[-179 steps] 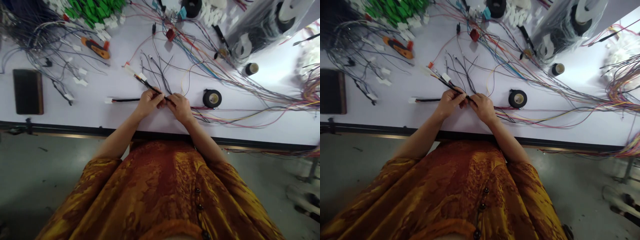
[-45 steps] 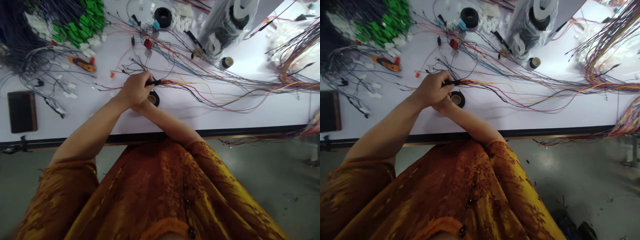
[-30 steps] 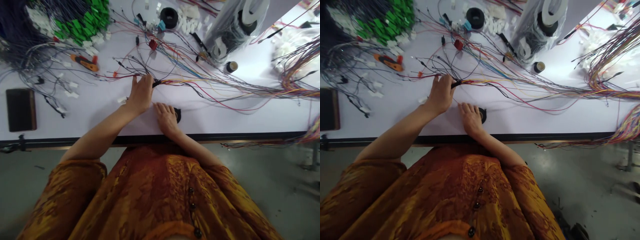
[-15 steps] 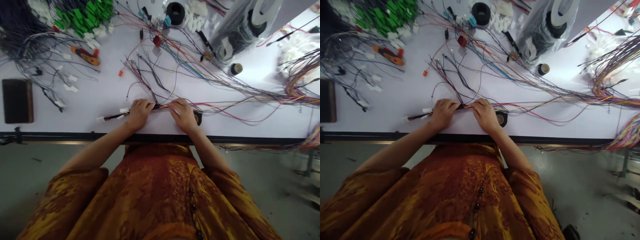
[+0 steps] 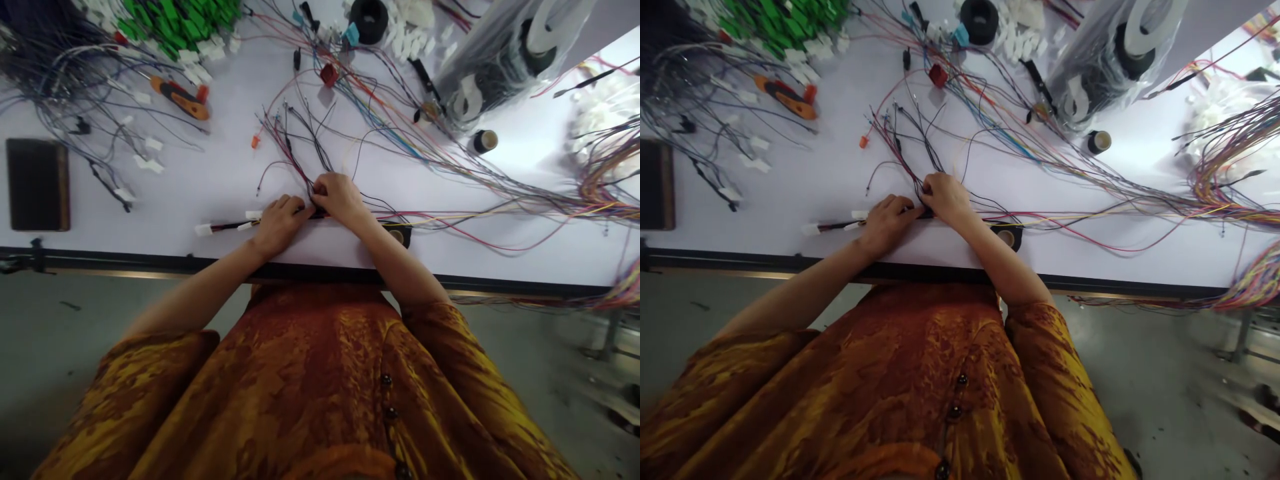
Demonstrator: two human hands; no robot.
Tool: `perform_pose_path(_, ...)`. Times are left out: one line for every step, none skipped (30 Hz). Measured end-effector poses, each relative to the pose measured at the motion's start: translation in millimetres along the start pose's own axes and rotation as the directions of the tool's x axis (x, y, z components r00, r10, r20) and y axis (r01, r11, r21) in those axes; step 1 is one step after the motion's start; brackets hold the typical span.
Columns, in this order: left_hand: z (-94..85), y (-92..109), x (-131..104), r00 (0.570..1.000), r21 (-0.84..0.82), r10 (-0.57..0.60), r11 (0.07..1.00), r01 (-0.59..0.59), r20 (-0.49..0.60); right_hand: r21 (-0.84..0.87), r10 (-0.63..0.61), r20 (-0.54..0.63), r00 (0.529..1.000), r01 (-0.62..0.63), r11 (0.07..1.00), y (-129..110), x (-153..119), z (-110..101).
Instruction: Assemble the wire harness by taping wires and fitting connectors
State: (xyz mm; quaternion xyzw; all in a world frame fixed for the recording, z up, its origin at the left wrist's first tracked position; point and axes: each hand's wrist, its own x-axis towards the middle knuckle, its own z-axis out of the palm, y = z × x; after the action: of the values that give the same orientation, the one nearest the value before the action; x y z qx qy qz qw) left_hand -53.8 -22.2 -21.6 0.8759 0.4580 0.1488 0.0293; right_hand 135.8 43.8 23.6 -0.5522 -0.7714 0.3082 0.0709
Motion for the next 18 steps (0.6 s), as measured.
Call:
perform_pose_path(0.6, 0, 0, 1.000, -0.024, -0.015, 1.000, 0.015, 0.005, -0.047, -0.038, 0.023, 0.999, 0.039, 0.998, -2, 3, -2)
perform_pose_path(1.3, 0, 0, 0.999, -0.054, -0.033, 0.998, 0.034, 0.010, -0.094, -0.092, 0.050, 0.994, 0.097, 0.991, -3, 4, -3)
perform_pose_path(1.9, 0, 0, 0.998, -0.089, -0.056, 0.994, 0.057, 0.011, -0.137, -0.153, 0.085, 0.985, 0.164, 0.977, -3, 3, -5)
perform_pose_path(2.5, 1, 0, 0.997, -0.125, -0.083, 0.989, 0.083, 0.008, -0.173, -0.210, 0.122, 0.970, 0.229, 0.958, -2, 1, -7)
perform_pose_path(3.1, 1, 1, 0.994, -0.156, -0.111, 0.982, 0.110, 0.002, -0.201, -0.256, 0.157, 0.954, 0.285, 0.937, -1, -2, -8)
perform_pose_path(3.8, 1, 1, 0.991, -0.178, -0.136, 0.975, 0.134, -0.004, -0.221, -0.289, 0.187, 0.939, 0.326, 0.919, 1, -6, -9)
perform_pose_path(4.5, 1, 1, 0.988, -0.188, -0.154, 0.971, 0.150, -0.008, -0.232, -0.308, 0.205, 0.929, 0.352, 0.907, 4, -10, -10)
perform_pose_path(5.2, 1, 1, 0.987, -0.187, -0.161, 0.970, 0.156, -0.013, -0.235, -0.316, 0.207, 0.926, 0.361, 0.903, 7, -14, -10)
perform_pose_path(6.0, 1, 1, 0.988, -0.179, -0.155, 0.972, 0.150, -0.016, -0.224, -0.316, 0.194, 0.929, 0.356, 0.907, 11, -17, -9)
perform_pose_path(6.7, 0, 1, 0.989, -0.170, -0.144, 0.976, 0.138, -0.021, -0.196, -0.316, 0.176, 0.932, 0.347, 0.917, 14, -21, -8)
perform_pose_path(7.4, 0, 1, 0.991, -0.162, -0.131, 0.979, 0.125, -0.028, -0.153, -0.318, 0.157, 0.935, 0.341, 0.927, 18, -24, -6)
perform_pose_path(7.9, -1, 1, 0.992, -0.156, -0.118, 0.982, 0.111, -0.038, -0.104, -0.323, 0.137, 0.937, 0.337, 0.936, 21, -26, -4)
perform_pose_path(8.2, -1, 0, 0.993, -0.153, -0.107, 0.983, 0.099, -0.047, -0.059, -0.324, 0.117, 0.939, 0.332, 0.941, 24, -29, -2)
perform_pose_path(8.1, -2, 0, 0.994, -0.152, -0.097, 0.984, 0.088, -0.051, -0.027, -0.318, 0.098, 0.943, 0.322, 0.946, 26, -31, 0)
perform_pose_path(7.7, -2, 0, 0.995, -0.154, -0.087, 0.985, 0.079, -0.046, -0.013, -0.302, 0.078, 0.950, 0.303, 0.953, 28, -33, 2)
perform_pose_path(7.0, -2, 0, 0.996, -0.162, -0.077, 0.984, 0.070, -0.035, -0.013, -0.274, 0.058, 0.960, 0.276, 0.961, 28, -35, 4)
perform_pose_path(6.0, -2, 0, 0.997, -0.172, -0.069, 0.983, 0.064, -0.018, -0.017, -0.244, 0.043, 0.969, 0.245, 0.969, 27, -36, 6)
perform_pose_path(4.9, -2, 0, 0.998, -0.183, -0.063, 0.981, 0.062, 0.001, -0.021, -0.218, 0.035, 0.975, 0.219, 0.976, 25, -38, 7)
